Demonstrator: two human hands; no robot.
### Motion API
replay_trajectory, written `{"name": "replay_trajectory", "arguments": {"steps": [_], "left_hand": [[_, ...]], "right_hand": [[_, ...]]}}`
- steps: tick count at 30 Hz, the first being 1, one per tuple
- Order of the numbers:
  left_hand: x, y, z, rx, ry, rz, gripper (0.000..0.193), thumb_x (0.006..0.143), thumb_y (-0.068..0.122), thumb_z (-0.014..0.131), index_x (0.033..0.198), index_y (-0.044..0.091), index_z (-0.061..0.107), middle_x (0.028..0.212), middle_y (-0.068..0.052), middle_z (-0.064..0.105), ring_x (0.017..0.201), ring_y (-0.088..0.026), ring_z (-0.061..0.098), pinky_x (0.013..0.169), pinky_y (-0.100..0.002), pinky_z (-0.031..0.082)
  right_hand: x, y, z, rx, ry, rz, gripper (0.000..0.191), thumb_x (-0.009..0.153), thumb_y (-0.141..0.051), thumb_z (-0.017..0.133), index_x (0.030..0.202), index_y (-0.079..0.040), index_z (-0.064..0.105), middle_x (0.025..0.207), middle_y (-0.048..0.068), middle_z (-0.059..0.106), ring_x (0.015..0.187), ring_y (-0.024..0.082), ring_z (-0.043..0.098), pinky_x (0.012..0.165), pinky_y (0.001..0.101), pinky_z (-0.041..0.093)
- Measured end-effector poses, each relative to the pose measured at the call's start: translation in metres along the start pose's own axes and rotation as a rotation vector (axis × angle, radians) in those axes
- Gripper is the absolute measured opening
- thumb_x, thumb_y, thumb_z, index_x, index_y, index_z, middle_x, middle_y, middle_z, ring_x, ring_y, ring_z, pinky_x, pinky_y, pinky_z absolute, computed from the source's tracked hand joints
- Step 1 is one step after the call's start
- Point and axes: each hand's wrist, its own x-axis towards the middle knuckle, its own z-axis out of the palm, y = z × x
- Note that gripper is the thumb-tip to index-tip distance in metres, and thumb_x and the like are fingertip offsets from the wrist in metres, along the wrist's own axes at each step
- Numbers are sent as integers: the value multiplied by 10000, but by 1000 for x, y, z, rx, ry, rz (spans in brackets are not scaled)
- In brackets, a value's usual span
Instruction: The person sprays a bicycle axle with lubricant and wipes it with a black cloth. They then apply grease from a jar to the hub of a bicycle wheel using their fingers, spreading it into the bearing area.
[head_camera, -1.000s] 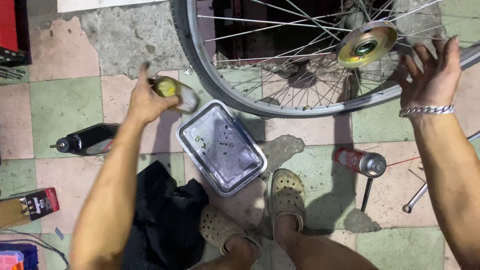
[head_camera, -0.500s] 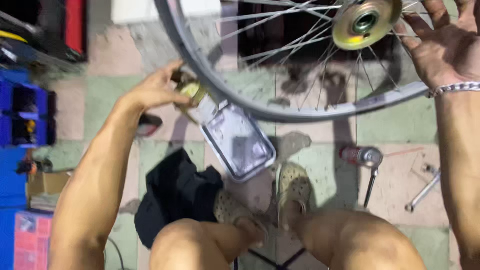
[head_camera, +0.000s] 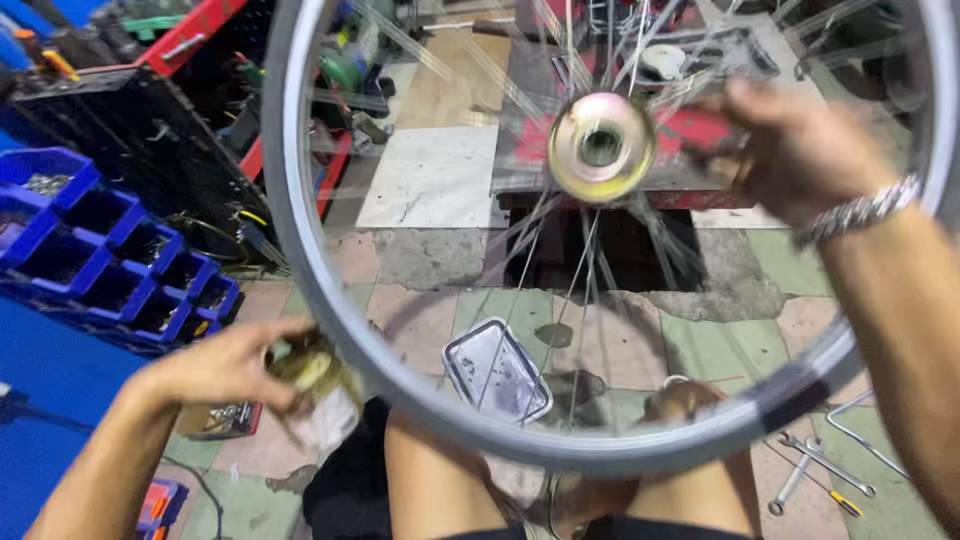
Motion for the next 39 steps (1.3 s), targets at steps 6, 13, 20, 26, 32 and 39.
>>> {"name": "replay_trajectory", "arguments": {"steps": [6,13,20,26,32,39], "left_hand": [[-99,-69,98,-99,-113,14,899,568,182,901,1420,121,620,1198,-98,733,1026,-185,700,905,-318,600],[-128,-119,162,1,-194,-137,948,560,237,892,1450,147,577,1229,-71,708,1111,-183,704,997,-281,539],[-109,-87,126,354,-254,-339,1081,590,300,936,1548,314,437,1278,-73,701,1173,-219,695,1052,-270,526],[-129,35,85,659,395,-247,1118,557,316,901,1562,221,422,1266,-111,672,1182,-348,555,989,-485,451],[-47,150,150,168,408,707,1073,549,223,895,1513,133,433,1286,-133,652,1187,-326,559,1013,-454,479],[-9,156,213,-32,559,1188,995,740,377,909,1534,115,370,1561,-150,446,1464,-325,447,1209,-506,376]], "right_hand": [[-127,81,25,144,45,379,510,863,-430,645,1220,-66,659,1274,73,693,1159,211,619,1064,444,430],[-202,185,28,123,80,669,604,946,-469,608,1290,22,685,1163,142,682,1119,250,637,1059,442,468],[-213,189,50,-909,-152,248,716,870,-426,707,1444,-46,513,1153,195,731,1030,276,720,924,429,577],[-205,118,79,-1105,-110,371,777,888,-462,662,1577,-181,441,1235,154,724,1092,275,735,988,426,573],[-184,145,90,-858,-246,-583,1182,638,-423,868,1576,-23,270,1583,264,383,1458,423,400,1181,529,361],[-207,189,57,-487,-117,-505,1170,593,-258,946,1554,-84,302,1548,196,448,1421,318,516,1179,432,471]]}}
